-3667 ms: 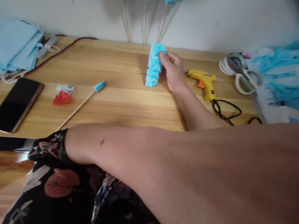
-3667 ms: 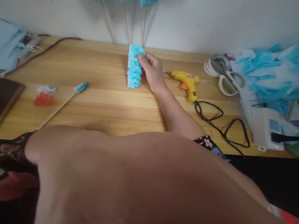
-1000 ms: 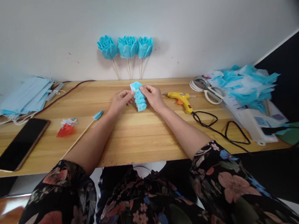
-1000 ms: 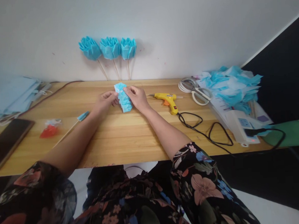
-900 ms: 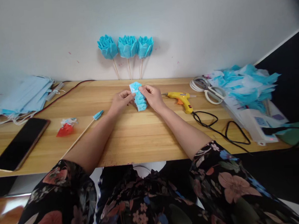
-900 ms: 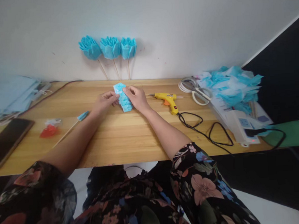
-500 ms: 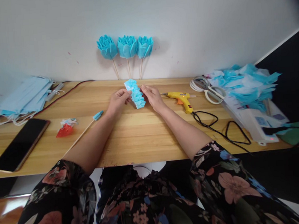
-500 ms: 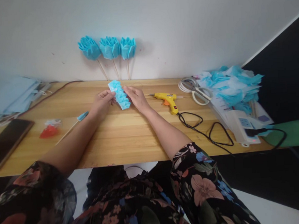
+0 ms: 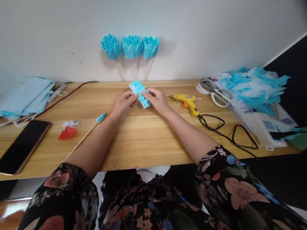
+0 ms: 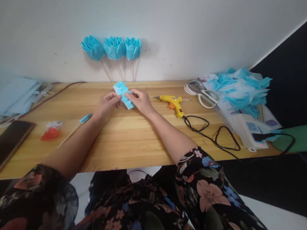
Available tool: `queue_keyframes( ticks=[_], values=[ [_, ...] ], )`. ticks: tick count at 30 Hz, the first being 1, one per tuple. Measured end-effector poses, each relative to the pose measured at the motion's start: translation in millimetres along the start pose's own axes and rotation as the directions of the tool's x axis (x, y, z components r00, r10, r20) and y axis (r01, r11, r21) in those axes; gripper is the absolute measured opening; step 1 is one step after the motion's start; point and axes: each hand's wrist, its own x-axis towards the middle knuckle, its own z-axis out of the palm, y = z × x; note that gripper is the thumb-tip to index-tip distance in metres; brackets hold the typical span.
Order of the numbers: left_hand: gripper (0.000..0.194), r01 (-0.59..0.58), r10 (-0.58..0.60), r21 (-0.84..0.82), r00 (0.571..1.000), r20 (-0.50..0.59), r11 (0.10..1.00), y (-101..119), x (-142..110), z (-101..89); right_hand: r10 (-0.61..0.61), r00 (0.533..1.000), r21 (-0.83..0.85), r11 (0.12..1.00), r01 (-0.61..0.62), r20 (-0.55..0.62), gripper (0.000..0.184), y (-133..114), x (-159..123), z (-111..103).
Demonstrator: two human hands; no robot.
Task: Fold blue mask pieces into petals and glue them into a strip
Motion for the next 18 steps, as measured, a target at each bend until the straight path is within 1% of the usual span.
queue_keyframes(
  ticks=[3,6,8,11,13,15,18],
  values=[
    [0.038,0.005,-0.005,0.022,1.000,-0.008,1.000,-0.2,0.2,0.4,0.015,1.000,0.056,0.998,-0.015,-0.001,0.051,-2.2,-0.6,0.6],
    [0.037,0.002,-0.003,0.044,1.000,0.008,0.999,0.5,-0.2,0.6,0.038,0.999,0.099,0.994,-0.041,0.033,0.053,-3.5,-0.8,1.5],
    [0.036,0.002,-0.004,0.056,0.999,0.032,0.998,1.6,-1.0,0.6,0.042,0.999,0.071,0.997,-0.044,0.032,0.055,-3.5,-0.9,2.3],
    [0.036,0.003,-0.008,0.059,0.997,0.071,0.998,3.7,-2.2,0.4,0.038,0.999,0.016,0.999,-0.038,-0.001,0.058,-2.5,-1.0,3.6],
    [0.035,0.003,-0.008,0.058,0.997,0.082,0.998,4.2,-2.4,-0.2,0.045,0.999,0.018,0.999,-0.045,-0.018,0.059,-2.1,-0.8,4.3],
    [0.034,0.006,-0.009,0.049,0.997,0.071,0.999,3.6,-2.1,-1.0,0.060,0.998,0.067,0.996,-0.059,-0.018,0.059,-2.2,-0.4,4.3],
    [0.032,0.023,-0.024,0.007,1.000,0.019,1.000,1.3,-1.0,-2.0,0.064,0.998,0.130,0.989,-0.066,0.025,0.059,-3.1,-0.1,3.0]
  ],
)
